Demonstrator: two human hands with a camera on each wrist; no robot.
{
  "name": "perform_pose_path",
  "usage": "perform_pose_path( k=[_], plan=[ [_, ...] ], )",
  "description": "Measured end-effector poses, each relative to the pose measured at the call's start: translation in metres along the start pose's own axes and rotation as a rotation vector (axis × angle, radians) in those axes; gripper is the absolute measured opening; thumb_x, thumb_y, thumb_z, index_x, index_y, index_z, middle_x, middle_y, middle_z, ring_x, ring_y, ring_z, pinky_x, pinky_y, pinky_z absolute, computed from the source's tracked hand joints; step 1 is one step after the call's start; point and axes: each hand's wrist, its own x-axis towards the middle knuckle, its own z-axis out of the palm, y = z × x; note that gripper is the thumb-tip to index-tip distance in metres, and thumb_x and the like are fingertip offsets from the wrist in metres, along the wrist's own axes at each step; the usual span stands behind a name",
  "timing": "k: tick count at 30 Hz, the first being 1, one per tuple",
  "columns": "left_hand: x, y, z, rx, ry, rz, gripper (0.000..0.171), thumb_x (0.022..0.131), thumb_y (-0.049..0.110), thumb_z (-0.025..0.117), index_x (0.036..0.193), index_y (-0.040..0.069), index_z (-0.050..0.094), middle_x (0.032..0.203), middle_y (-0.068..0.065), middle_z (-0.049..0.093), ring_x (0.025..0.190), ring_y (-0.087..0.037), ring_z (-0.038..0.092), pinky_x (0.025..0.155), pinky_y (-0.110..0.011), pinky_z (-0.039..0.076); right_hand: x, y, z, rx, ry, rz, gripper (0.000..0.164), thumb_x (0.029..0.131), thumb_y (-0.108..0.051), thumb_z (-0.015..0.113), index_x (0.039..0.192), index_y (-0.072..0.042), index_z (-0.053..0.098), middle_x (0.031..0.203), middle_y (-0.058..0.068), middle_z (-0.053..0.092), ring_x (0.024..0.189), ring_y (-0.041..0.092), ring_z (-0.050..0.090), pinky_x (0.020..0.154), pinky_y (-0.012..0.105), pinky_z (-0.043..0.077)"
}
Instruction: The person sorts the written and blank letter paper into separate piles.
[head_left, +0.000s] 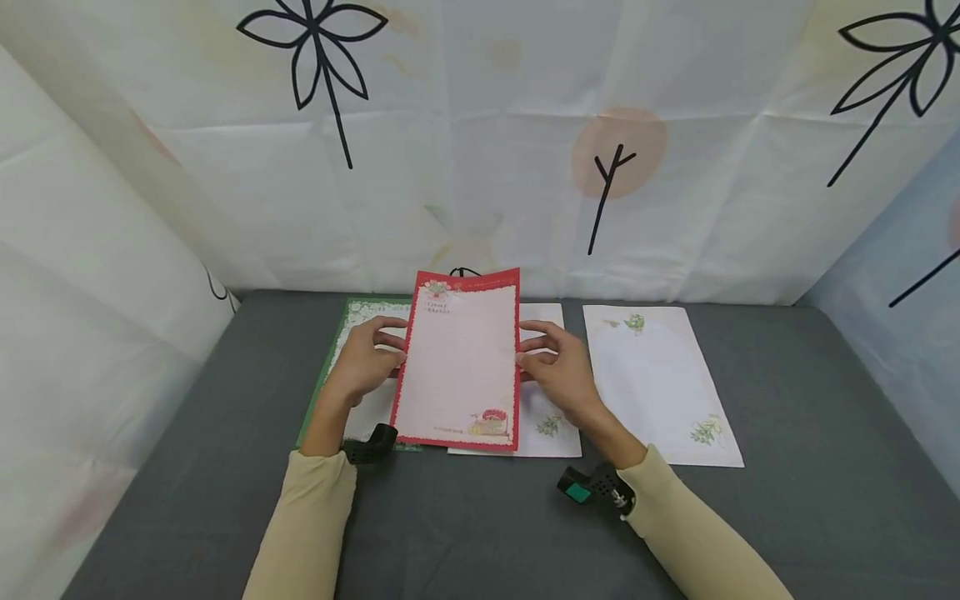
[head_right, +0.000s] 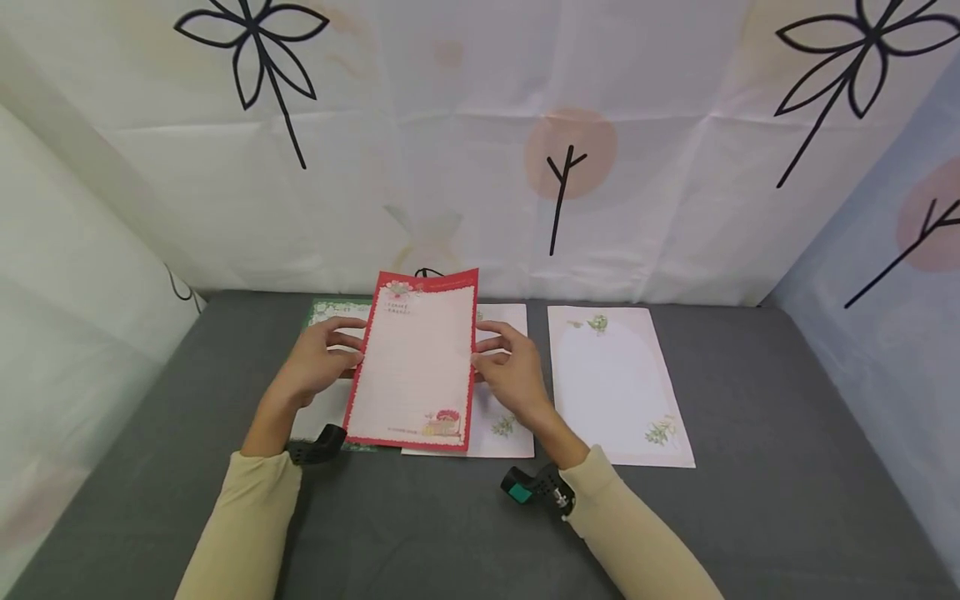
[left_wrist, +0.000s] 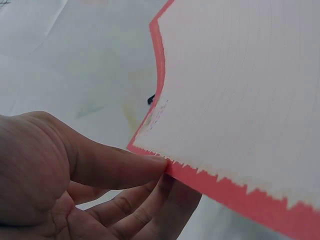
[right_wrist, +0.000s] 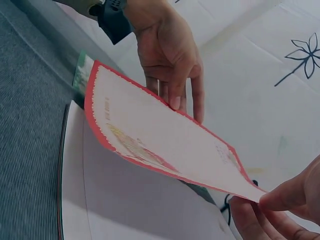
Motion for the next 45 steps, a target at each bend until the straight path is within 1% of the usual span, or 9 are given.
perform_pose_path(
  k=[7, 16, 19, 23, 26, 30, 35, 38, 45],
  plan=[
    [-0.005, -0.005, -0.022, 0.043, 0.039, -0.035, 0.049, 0.098, -0.004, 0.053, 0.147, -0.002, 0.046, 0.124, -0.029, 0.057, 0.107, -0.038, 0.064, 0.079, -0.039, 0.059, 0.009, -0.002, 0.026, 0.047, -0.004, -0.003, 0.048, 0.091, 0.010, 0.065, 0.138, 0.001, 0.057, 0.105, 0.024, 0.065, 0.081, 0.028, 0.074, 0.072, 0.043, 0.060],
    [-0.011, -0.011, -0.043, 0.107, 0.086, -0.075, 0.052, 0.097, -0.006, 0.050, 0.149, -0.004, 0.043, 0.125, -0.031, 0.055, 0.105, -0.039, 0.062, 0.078, -0.038, 0.057, 0.019, -0.006, 0.056, 0.048, -0.044, -0.004, 0.047, 0.091, 0.008, 0.067, 0.137, 0.000, 0.058, 0.107, 0.024, 0.066, 0.085, 0.033, 0.074, 0.072, 0.042, 0.060],
    [-0.013, -0.015, -0.049, 0.135, 0.099, -0.083, 0.053, 0.096, -0.007, 0.049, 0.149, -0.004, 0.042, 0.126, -0.031, 0.054, 0.103, -0.038, 0.061, 0.074, -0.034, 0.056, 0.023, -0.007, 0.065, 0.036, -0.058, -0.004, 0.045, 0.091, 0.007, 0.067, 0.135, 0.001, 0.058, 0.105, 0.023, 0.066, 0.085, 0.033, 0.074, 0.071, 0.042, 0.060],
    [-0.014, -0.021, -0.055, 0.159, 0.126, -0.098, 0.053, 0.095, -0.007, 0.048, 0.148, -0.005, 0.043, 0.124, -0.031, 0.055, 0.093, -0.033, 0.060, 0.061, -0.030, 0.049, 0.028, -0.009, 0.077, 0.019, -0.081, 0.007, 0.043, 0.091, 0.008, 0.067, 0.133, 0.002, 0.059, 0.102, 0.021, 0.067, 0.082, 0.028, 0.074, 0.069, 0.040, 0.061],
    [-0.015, -0.026, -0.059, 0.182, 0.152, -0.115, 0.053, 0.094, -0.008, 0.046, 0.146, -0.005, 0.045, 0.121, -0.031, 0.056, 0.087, -0.031, 0.057, 0.057, -0.031, 0.045, 0.031, -0.009, 0.085, 0.006, -0.094, 0.020, 0.043, 0.090, 0.009, 0.067, 0.132, 0.004, 0.059, 0.100, 0.019, 0.066, 0.079, 0.024, 0.073, 0.067, 0.038, 0.061],
    [-0.015, -0.030, -0.062, 0.219, 0.179, -0.139, 0.053, 0.092, -0.008, 0.045, 0.145, -0.004, 0.047, 0.120, -0.030, 0.058, 0.084, -0.028, 0.055, 0.057, -0.030, 0.042, 0.034, -0.008, 0.095, -0.016, -0.105, 0.037, 0.043, 0.089, 0.010, 0.067, 0.131, 0.005, 0.059, 0.098, 0.018, 0.067, 0.075, 0.024, 0.073, 0.067, 0.037, 0.061],
    [-0.015, -0.033, -0.064, 0.243, 0.202, -0.180, 0.051, 0.091, -0.006, 0.045, 0.142, -0.003, 0.050, 0.114, -0.026, 0.060, 0.065, -0.020, 0.050, 0.045, -0.030, 0.033, 0.035, -0.009, 0.104, -0.062, -0.121, 0.056, 0.044, 0.089, 0.008, 0.067, 0.131, 0.008, 0.058, 0.097, 0.018, 0.068, 0.072, 0.028, 0.074, 0.066, 0.037, 0.060],
    [-0.014, -0.034, -0.065, 0.259, 0.204, -0.198, 0.050, 0.091, -0.005, 0.046, 0.141, -0.003, 0.051, 0.110, -0.024, 0.060, 0.061, -0.018, 0.047, 0.044, -0.030, 0.032, 0.036, -0.007, 0.107, -0.104, -0.134, 0.069, 0.045, 0.089, 0.007, 0.068, 0.132, 0.009, 0.057, 0.096, 0.017, 0.070, 0.070, 0.026, 0.074, 0.064, 0.034, 0.060],
    [-0.013, -0.042, -0.066, 0.287, 0.223, -0.207, 0.050, 0.090, -0.004, 0.043, 0.138, -0.005, 0.053, 0.101, -0.020, 0.057, 0.062, -0.018, 0.046, 0.048, -0.031, 0.036, 0.036, -0.009, 0.108, -0.223, -0.180, 0.103, 0.045, 0.092, -0.001, 0.068, 0.134, 0.009, 0.057, 0.096, 0.015, 0.072, 0.068, 0.025, 0.074, 0.065, 0.028, 0.058]
  ],
)
